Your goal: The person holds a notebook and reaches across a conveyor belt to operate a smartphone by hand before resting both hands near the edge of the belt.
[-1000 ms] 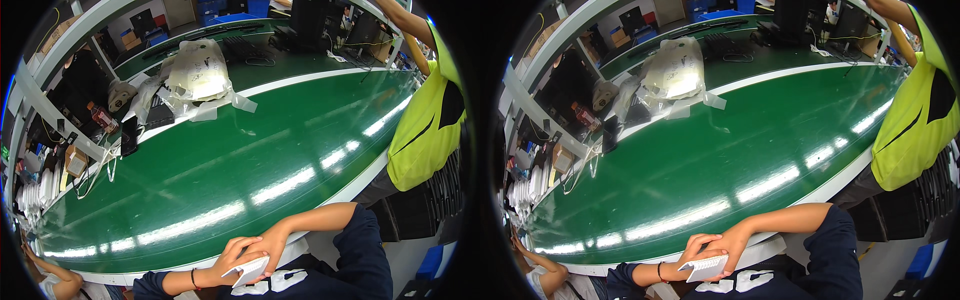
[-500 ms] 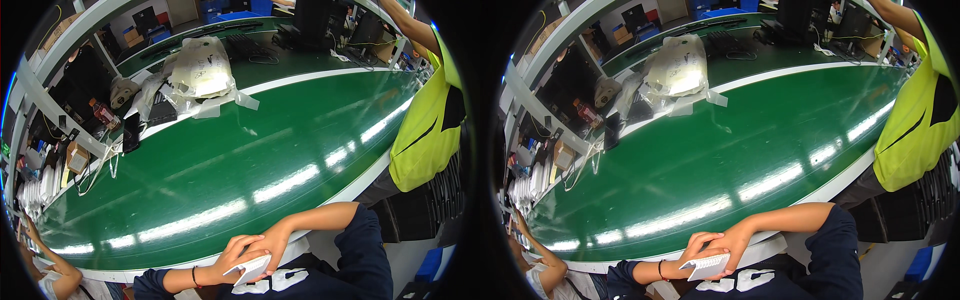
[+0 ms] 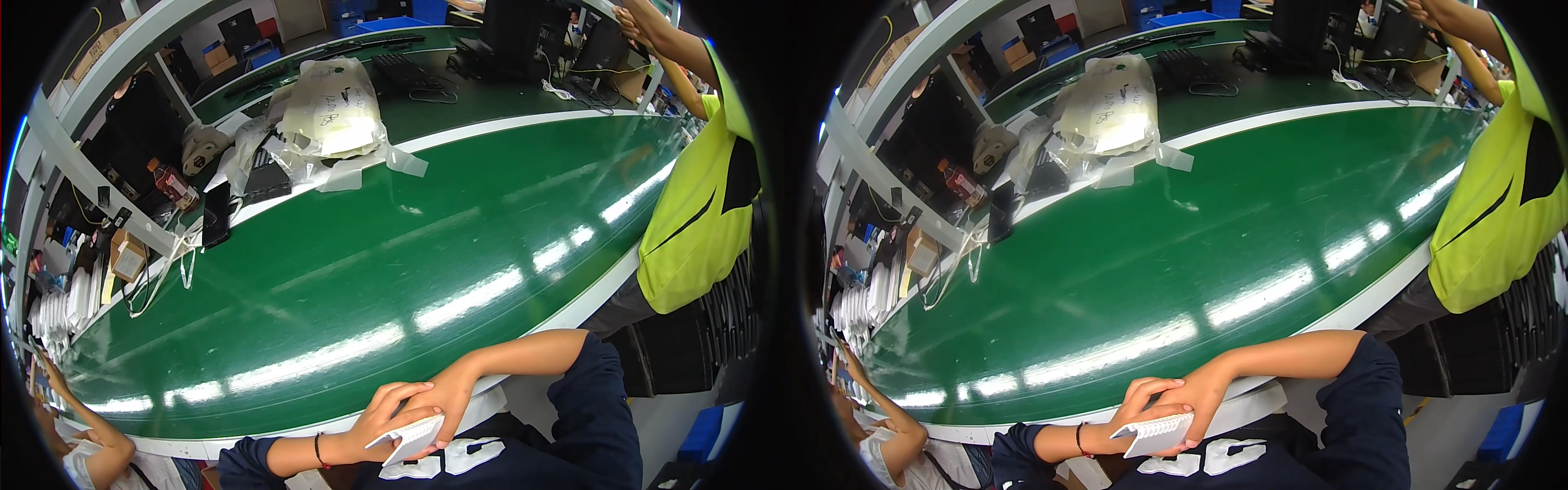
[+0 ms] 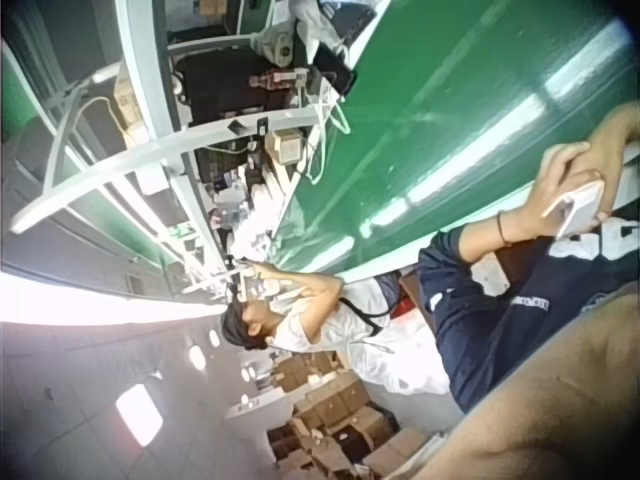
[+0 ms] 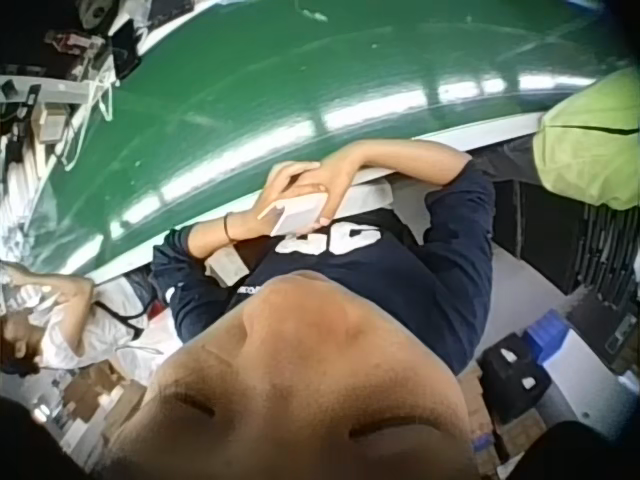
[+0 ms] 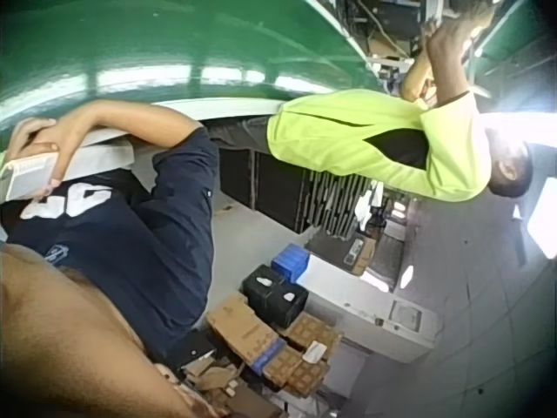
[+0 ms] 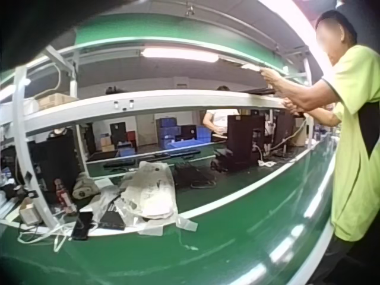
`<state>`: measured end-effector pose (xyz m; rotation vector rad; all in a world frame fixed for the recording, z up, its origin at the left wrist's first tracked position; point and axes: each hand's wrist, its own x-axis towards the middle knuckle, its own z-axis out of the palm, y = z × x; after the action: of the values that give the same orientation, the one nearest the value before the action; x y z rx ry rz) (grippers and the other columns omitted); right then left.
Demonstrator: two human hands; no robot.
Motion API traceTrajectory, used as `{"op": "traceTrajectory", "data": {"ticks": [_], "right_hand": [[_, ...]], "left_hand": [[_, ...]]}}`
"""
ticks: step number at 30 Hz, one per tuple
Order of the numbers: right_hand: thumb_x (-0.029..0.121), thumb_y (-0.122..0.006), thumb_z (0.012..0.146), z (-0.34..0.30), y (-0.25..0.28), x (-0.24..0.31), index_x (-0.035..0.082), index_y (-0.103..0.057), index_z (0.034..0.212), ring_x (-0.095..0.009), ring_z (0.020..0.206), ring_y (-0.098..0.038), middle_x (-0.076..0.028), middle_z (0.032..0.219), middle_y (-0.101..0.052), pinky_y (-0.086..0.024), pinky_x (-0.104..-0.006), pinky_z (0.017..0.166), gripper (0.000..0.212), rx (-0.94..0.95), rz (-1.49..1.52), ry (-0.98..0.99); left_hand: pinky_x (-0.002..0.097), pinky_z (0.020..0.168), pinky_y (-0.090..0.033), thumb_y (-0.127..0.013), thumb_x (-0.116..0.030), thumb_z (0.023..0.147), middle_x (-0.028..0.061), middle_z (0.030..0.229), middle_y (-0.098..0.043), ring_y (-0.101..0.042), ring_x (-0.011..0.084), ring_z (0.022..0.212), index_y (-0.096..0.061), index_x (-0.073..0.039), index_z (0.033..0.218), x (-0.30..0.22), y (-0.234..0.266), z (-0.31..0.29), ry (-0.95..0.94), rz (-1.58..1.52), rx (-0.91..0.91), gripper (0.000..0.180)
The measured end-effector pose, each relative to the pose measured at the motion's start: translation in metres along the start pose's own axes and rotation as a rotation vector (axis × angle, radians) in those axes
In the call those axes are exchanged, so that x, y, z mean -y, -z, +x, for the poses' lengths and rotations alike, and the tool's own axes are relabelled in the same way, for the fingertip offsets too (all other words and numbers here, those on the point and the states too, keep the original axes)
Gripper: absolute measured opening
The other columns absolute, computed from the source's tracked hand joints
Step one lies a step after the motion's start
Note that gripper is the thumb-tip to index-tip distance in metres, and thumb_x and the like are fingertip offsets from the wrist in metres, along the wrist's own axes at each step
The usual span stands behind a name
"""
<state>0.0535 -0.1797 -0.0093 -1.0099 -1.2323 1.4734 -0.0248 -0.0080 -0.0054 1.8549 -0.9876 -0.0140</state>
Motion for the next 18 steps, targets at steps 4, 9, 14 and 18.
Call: {"op": "traceTrajectory", "data": {"ticks": [4,9,14,18], "right_hand": [[0.014,-0.066,0.075,-0.0001,-0.0004,0.001,0.004,-0.057,0.091,-0.014,0.072,-0.053,-0.003,0.082,-0.06,-0.044,-0.0245,0.07,0.021,0.0,0.002,0.01],[0.014,-0.068,0.075,0.0003,0.001,0.0017,0.003,-0.056,0.097,-0.016,0.074,-0.054,-0.005,0.085,-0.061,-0.045,-0.0251,0.07,0.027,0.018,-0.005,0.035],[0.015,-0.069,0.075,0.0006,0.0025,0.0001,0.001,-0.053,0.103,-0.018,0.077,-0.055,-0.008,0.09,-0.061,-0.045,-0.0259,0.072,0.034,0.045,-0.01,0.027],[0.015,-0.069,0.075,0.0003,0.0026,-0.0008,0.001,-0.053,0.104,-0.018,0.078,-0.055,-0.008,0.091,-0.061,-0.045,-0.0261,0.073,0.036,0.052,-0.009,-0.002]], "left_hand": [[0.0366,0.096,-0.034,-0.064,-0.013,0.07,0.0153,0.133,-0.042,-0.043,0.0296,0.112,-0.062,-0.008,0.113,0.0033,-0.0002,-0.0023,-0.006,0.011,0.012,0.044],[0.037,0.096,-0.034,-0.064,-0.014,0.07,0.0153,0.133,-0.042,-0.043,0.0299,0.112,-0.061,-0.007,0.113,0.0055,0.0,-0.0038,-0.013,0.019,0.027,0.044],[0.0372,0.096,-0.033,-0.063,-0.014,0.071,0.0155,0.133,-0.042,-0.043,0.0301,0.112,-0.061,-0.007,0.113,0.0044,0.0002,-0.002,-0.011,0.013,0.028,0.043],[0.0373,0.096,-0.033,-0.063,-0.014,0.071,0.0157,0.133,-0.042,-0.044,0.0302,0.112,-0.061,-0.007,0.113,0.0055,-0.0006,-0.0025,-0.013,0.014,0.024,0.043]]}}
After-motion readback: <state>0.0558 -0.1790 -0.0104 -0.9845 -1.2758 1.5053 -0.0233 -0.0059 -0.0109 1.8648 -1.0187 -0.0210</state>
